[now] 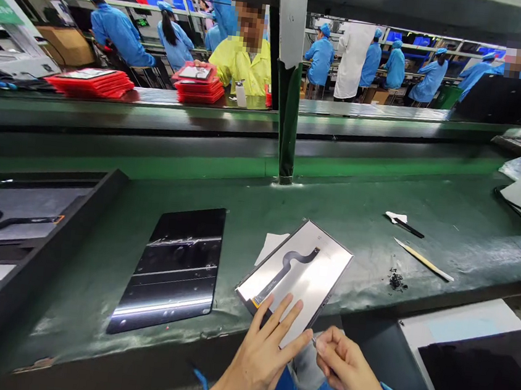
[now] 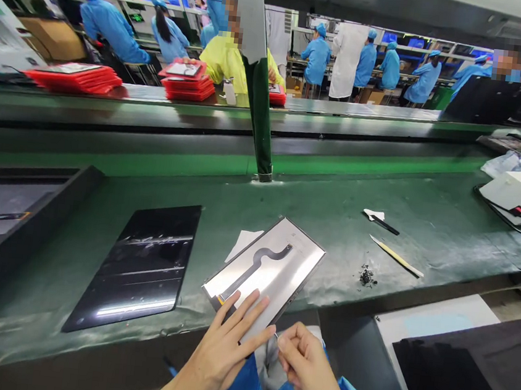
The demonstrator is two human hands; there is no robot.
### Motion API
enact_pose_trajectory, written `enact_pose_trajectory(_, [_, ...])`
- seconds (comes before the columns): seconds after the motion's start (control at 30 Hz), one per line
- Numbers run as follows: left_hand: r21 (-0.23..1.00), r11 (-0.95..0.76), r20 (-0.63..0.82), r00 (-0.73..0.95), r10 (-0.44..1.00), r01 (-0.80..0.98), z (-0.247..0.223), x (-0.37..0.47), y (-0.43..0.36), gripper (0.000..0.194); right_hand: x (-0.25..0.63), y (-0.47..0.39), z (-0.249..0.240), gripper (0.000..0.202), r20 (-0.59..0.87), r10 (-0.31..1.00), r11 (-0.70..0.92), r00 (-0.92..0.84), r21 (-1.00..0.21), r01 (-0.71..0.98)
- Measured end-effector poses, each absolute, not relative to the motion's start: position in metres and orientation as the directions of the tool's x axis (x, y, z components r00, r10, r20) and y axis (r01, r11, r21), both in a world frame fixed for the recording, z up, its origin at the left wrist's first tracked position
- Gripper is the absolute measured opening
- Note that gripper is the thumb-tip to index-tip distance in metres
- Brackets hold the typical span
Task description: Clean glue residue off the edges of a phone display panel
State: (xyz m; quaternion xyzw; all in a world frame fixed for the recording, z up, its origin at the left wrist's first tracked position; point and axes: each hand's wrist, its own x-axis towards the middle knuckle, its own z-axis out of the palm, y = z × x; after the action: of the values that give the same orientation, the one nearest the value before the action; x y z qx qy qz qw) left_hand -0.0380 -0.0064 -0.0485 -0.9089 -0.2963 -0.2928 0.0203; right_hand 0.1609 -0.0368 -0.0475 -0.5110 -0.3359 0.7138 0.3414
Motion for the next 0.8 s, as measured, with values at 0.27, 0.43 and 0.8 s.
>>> enact_pose_trajectory(0.27, [0.171, -0.816, 0.497, 0.667, 0.555, 0.552, -0.0455, -0.041, -0.0075, 0.061, 0.1652, -0.0441, -0.0449, 0.057, -0.342, 0.926, -0.299, -0.16, -0.922, 0.246])
enact_pose_trajectory(0.43, [0.27, -0.788, 0.499, 0.62, 0.606, 0.553, -0.0467, -0.0421, -0.0081, 0.077, 0.167, -0.0391, -0.0454, 0.059, -0.381, 0.901, -0.361, -0.207, -0.923, 0.129])
enact_pose_trajectory(0.8, [0.281, -0.766, 0.451, 0.625, 0.637, 0.578, -0.0452, -0.0409, -0.0082, 0.089, 0.1688, -0.0411, -0.0434, 0.049, -0.297, 0.93, -0.255, -0.214, -0.945, 0.204])
